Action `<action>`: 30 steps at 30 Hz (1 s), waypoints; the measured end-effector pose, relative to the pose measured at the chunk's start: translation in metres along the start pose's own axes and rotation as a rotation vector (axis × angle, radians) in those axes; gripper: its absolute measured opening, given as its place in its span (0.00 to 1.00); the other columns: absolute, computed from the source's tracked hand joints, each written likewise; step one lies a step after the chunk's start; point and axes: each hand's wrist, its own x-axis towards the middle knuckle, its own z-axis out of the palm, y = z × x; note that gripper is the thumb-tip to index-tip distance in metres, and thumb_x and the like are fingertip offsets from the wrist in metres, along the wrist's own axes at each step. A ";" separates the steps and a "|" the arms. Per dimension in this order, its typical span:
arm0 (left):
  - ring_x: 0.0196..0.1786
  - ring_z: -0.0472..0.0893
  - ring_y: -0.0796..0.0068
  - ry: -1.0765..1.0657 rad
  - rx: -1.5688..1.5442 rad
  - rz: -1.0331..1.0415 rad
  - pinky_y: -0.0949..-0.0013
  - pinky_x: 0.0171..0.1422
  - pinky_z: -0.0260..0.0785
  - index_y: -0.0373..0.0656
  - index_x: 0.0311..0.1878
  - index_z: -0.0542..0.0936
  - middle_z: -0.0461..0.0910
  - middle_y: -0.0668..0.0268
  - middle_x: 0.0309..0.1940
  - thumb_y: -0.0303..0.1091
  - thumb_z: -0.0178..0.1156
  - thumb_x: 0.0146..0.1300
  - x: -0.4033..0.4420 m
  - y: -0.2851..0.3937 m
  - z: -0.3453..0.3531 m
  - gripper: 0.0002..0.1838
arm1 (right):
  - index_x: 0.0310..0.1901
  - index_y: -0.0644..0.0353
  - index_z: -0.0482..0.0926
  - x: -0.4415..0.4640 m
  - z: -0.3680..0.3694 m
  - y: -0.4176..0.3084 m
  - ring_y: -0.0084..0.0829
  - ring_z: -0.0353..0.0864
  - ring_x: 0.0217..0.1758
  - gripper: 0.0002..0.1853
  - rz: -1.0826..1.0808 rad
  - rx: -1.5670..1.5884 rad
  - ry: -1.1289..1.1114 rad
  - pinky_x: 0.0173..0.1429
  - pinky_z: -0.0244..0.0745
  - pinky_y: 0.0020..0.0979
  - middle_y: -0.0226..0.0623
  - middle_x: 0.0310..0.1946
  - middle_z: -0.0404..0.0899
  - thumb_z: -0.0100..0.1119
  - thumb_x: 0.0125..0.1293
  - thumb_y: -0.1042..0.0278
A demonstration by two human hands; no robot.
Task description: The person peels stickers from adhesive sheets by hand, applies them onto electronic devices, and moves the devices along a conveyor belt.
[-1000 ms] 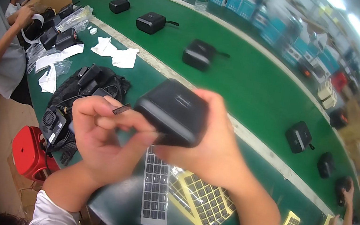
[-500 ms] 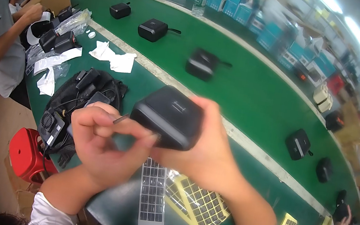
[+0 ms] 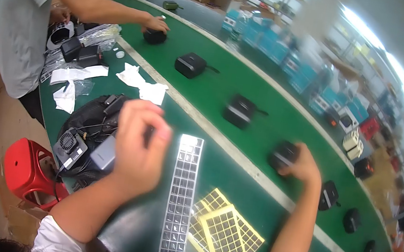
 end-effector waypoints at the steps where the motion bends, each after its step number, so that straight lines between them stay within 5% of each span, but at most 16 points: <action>1: 0.51 0.75 0.55 -0.031 0.018 0.022 0.55 0.58 0.65 0.44 0.41 0.80 0.77 0.56 0.48 0.31 0.68 0.65 0.000 0.006 0.000 0.06 | 0.75 0.60 0.67 0.003 -0.007 -0.004 0.49 0.72 0.75 0.62 0.167 -0.088 -0.008 0.79 0.64 0.42 0.51 0.68 0.75 0.89 0.31 0.62; 3: 0.51 0.76 0.58 -0.121 -0.039 0.021 0.57 0.56 0.64 0.48 0.38 0.81 0.77 0.61 0.50 0.32 0.69 0.63 -0.004 0.012 0.003 0.05 | 0.80 0.59 0.61 0.008 -0.005 -0.018 0.48 0.59 0.84 0.66 -0.013 -0.185 0.160 0.85 0.54 0.42 0.54 0.78 0.64 0.89 0.35 0.61; 7: 0.48 0.78 0.60 -0.303 -0.082 0.062 0.57 0.57 0.68 0.48 0.35 0.84 0.77 0.61 0.50 0.32 0.74 0.58 -0.010 0.018 0.004 0.06 | 0.82 0.57 0.56 0.059 0.032 -0.095 0.45 0.49 0.88 0.68 -0.503 0.149 0.028 0.88 0.45 0.41 0.52 0.83 0.55 0.87 0.37 0.64; 12: 0.50 0.77 0.61 -0.288 -0.193 -0.009 0.58 0.58 0.67 0.47 0.37 0.83 0.76 0.62 0.51 0.32 0.72 0.59 -0.008 0.009 0.004 0.06 | 0.72 0.60 0.68 0.111 0.090 -0.100 0.42 0.76 0.67 0.56 -0.503 0.195 0.081 0.76 0.67 0.39 0.44 0.62 0.76 0.86 0.37 0.67; 16: 0.54 0.77 0.57 -0.190 -0.260 -0.106 0.55 0.62 0.65 0.46 0.36 0.84 0.77 0.59 0.56 0.32 0.71 0.61 -0.005 0.001 0.003 0.05 | 0.70 0.59 0.70 0.057 0.086 -0.140 0.37 0.77 0.63 0.53 -0.427 0.450 0.193 0.72 0.70 0.36 0.40 0.58 0.78 0.86 0.36 0.67; 18: 0.58 0.77 0.53 -0.139 -0.284 -0.097 0.54 0.64 0.67 0.45 0.36 0.84 0.77 0.54 0.61 0.32 0.71 0.62 -0.004 0.002 0.005 0.05 | 0.73 0.59 0.66 0.006 0.071 -0.166 0.42 0.73 0.73 0.56 -0.465 0.593 0.026 0.79 0.65 0.42 0.44 0.67 0.74 0.88 0.38 0.69; 21: 0.63 0.80 0.52 -0.215 -0.394 -0.138 0.54 0.69 0.72 0.40 0.37 0.85 0.76 0.49 0.63 0.29 0.71 0.62 -0.003 0.014 0.000 0.05 | 0.77 0.59 0.62 -0.067 0.071 -0.202 0.39 0.71 0.75 0.57 -0.529 0.872 -0.178 0.79 0.67 0.40 0.44 0.71 0.70 0.86 0.42 0.76; 25: 0.57 0.85 0.56 -0.232 -0.373 -0.085 0.61 0.61 0.78 0.39 0.38 0.85 0.79 0.49 0.60 0.27 0.73 0.60 -0.008 0.024 -0.002 0.06 | 0.79 0.60 0.58 -0.121 0.061 -0.220 0.40 0.69 0.77 0.55 -0.398 1.034 -0.314 0.77 0.70 0.41 0.46 0.73 0.65 0.83 0.52 0.78; 30: 0.56 0.84 0.60 -0.223 -0.414 -0.135 0.62 0.61 0.77 0.37 0.38 0.85 0.79 0.51 0.61 0.26 0.73 0.63 -0.007 0.022 -0.004 0.06 | 0.79 0.64 0.59 -0.131 0.047 -0.222 0.34 0.69 0.76 0.60 -0.333 1.084 -0.341 0.79 0.66 0.38 0.43 0.73 0.67 0.82 0.41 0.85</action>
